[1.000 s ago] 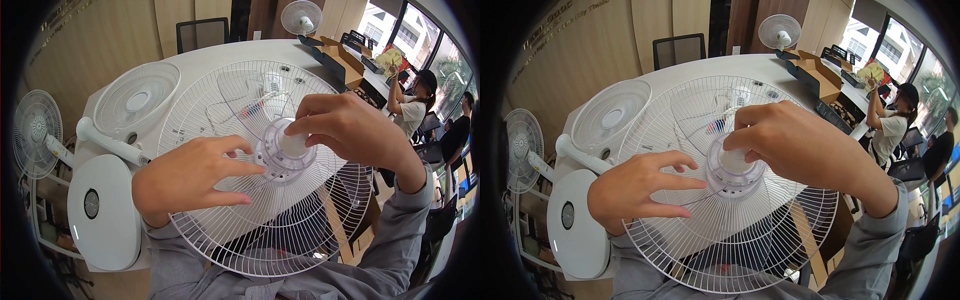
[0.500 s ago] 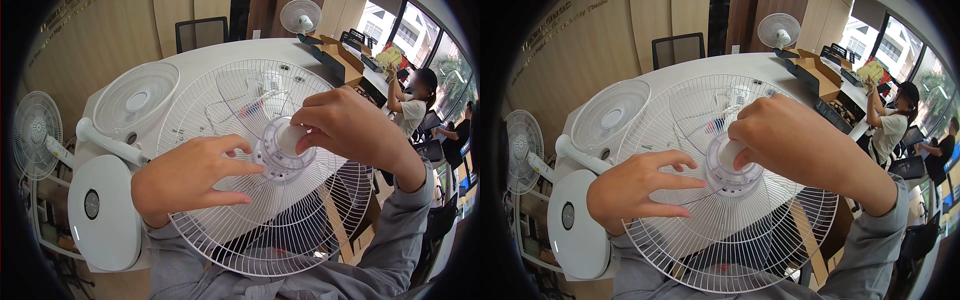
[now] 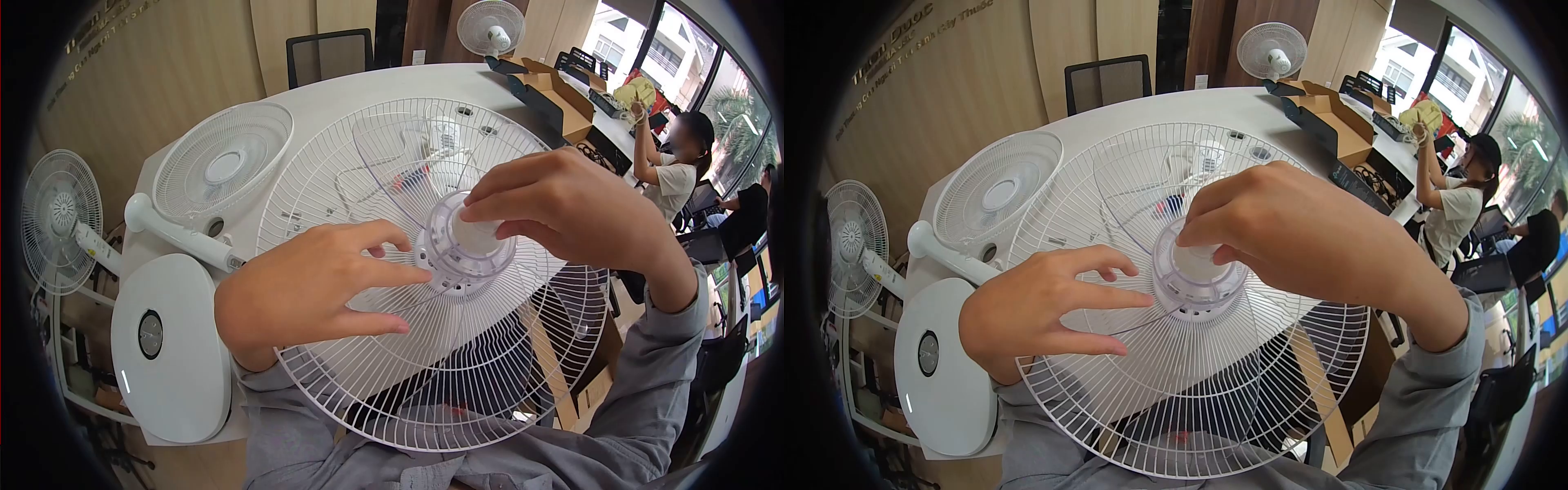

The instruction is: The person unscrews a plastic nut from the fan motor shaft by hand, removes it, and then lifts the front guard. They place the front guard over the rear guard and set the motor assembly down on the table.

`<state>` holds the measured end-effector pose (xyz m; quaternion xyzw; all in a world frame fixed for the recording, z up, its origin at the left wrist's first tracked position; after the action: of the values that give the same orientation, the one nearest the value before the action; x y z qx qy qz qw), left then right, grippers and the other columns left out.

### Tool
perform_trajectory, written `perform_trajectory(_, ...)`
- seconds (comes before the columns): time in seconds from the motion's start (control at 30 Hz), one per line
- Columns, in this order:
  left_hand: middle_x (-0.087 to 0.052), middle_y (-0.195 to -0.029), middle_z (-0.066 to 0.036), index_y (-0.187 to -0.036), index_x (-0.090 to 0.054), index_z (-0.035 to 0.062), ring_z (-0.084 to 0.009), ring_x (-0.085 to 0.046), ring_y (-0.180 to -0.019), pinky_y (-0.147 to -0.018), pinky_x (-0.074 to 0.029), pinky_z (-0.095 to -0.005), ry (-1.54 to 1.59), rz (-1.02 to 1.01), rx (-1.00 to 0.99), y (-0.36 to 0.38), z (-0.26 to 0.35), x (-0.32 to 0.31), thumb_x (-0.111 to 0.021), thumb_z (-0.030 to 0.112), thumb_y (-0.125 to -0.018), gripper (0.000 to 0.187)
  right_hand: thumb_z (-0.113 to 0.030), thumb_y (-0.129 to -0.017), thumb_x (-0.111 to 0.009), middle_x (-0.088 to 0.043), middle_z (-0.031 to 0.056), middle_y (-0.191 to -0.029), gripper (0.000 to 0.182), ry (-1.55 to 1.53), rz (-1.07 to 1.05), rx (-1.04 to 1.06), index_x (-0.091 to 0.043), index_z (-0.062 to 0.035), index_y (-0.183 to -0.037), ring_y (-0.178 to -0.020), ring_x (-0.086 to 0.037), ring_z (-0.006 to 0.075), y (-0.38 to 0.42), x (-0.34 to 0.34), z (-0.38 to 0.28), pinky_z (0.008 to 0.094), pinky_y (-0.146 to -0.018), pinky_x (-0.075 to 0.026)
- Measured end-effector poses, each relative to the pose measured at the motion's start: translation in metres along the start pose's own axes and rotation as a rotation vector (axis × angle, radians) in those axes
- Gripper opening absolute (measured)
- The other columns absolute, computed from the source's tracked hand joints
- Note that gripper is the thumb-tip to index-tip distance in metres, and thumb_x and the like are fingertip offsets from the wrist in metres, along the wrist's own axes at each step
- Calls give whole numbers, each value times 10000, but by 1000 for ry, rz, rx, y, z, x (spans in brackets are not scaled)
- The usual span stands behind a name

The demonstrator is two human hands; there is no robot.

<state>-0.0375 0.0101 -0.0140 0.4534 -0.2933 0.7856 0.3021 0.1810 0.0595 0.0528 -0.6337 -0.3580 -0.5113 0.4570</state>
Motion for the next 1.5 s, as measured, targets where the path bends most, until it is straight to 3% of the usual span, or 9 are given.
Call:
perform_trajectory(0.27, -669, -1337, -204, -1317, -776, 154, -348, -709, -1134, -955, -589, -425, 16, -3, 4, 0, 1, 2, -858, 403, -878, 511, -125, -820, -857, -790, 121, -932, 228, 106, -55, -130, -798, 14, -990, -803, -777, 300, -3, -1, 0, 371, -740, -621)
perform_trajectory(0.47, -667, -1342, -203, -1325, -771, 154, -344, -709, -1130, -956, -587, -426, 5, -11, 3, 0, 1, 1, -857, 407, -879, 520, -241, -812, -888, -794, 142, -954, 332, 136, -205, -308, -802, 12, -1010, -820, -780, 289, -6, 3, -1, 359, -739, -617)
perform_trajectory(0.57, -666, -1346, -203, -1326, -771, 156, -342, -708, -1125, -957, -587, -426, 9, -12, 2, 1, 0, 1, -860, 410, -875, 526, -226, -804, -893, -802, 157, -1022, 350, 142, 32, -250, -809, 2, -1055, -863, -786, 289, -1, 6, -3, 370, -781, -625)
perform_trajectory(0.63, -665, -1349, -204, -1327, -771, 157, -342, -708, -1122, -958, -587, -425, 7, -12, 4, 1, -1, 0, -863, 411, -871, 530, -157, -825, -867, -802, 159, -993, 289, 116, 109, -86, -804, 8, -1053, -855, -782, 304, -1, 5, 0, 386, -792, -617)
perform_trajectory(0.77, -665, -1347, -203, -1326, -771, 155, -342, -708, -1121, -957, -588, -423, 2, -11, 1, 0, -1, 1, -866, 411, -867, 534, -39, -824, -834, -799, 176, -1041, 286, 47, 34, 91, -792, -1, -1105, -899, -783, 316, 2, -2, -1, 389, -813, -613)
perform_trajectory(0.97, -665, -1341, -202, -1327, -767, 147, -341, -710, -1115, -950, -589, -424, -3, -12, 13, 1, 1, 1, -875, 400, -858, 544, 18, -825, -793, -780, 191, -1095, 245, 79, -85, -175, -782, -9, -1068, -960, -777, 319, -1, -3, -1, 396, -799, -607)
perform_trajectory(1.07, -667, -1337, -201, -1326, -767, 145, -338, -710, -1108, -941, -591, -421, -1, -25, 12, -1, 3, 5, -887, 390, -846, 553, 50, -826, -758, -770, 179, -1094, 226, 99, -111, -88, -774, -2, -1046, -926, -779, 323, 2, -3, -2, 412, -776, -608)
perform_trajectory(1.2, -676, -1329, -199, -1306, -781, 149, -332, -711, -1116, -926, -597, -419, -1, -37, 52, -1, 5, 4, -905, 387, -824, 552, 104, -757, -732, -778, 126, -1054, 356, 148, 29, 16, -776, -1, -1094, -889, -789, 270, 5, -3, -4, 361, -740, -626)
perform_trajectory(1.5, -690, -1339, -200, -1270, -807, 164, -338, -708, -1150, -911, -613, -433, 8, -41, 130, -2, 2, 1, -922, 442, -791, 565, 82, -765, -735, -749, 127, -940, 289, 149, -46, -4, -750, 21, -1047, -863, -770, 299, 3, -10, -3, 411, -741, -607)
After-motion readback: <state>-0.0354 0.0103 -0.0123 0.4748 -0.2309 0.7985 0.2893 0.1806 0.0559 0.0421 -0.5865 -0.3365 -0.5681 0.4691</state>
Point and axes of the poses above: each hand's wrist, its own y-axis away from the middle knuckle, its own x-axis out of the back of the hand, z = x × y, the point moved 4 cm from there along -y, towards the middle knuckle
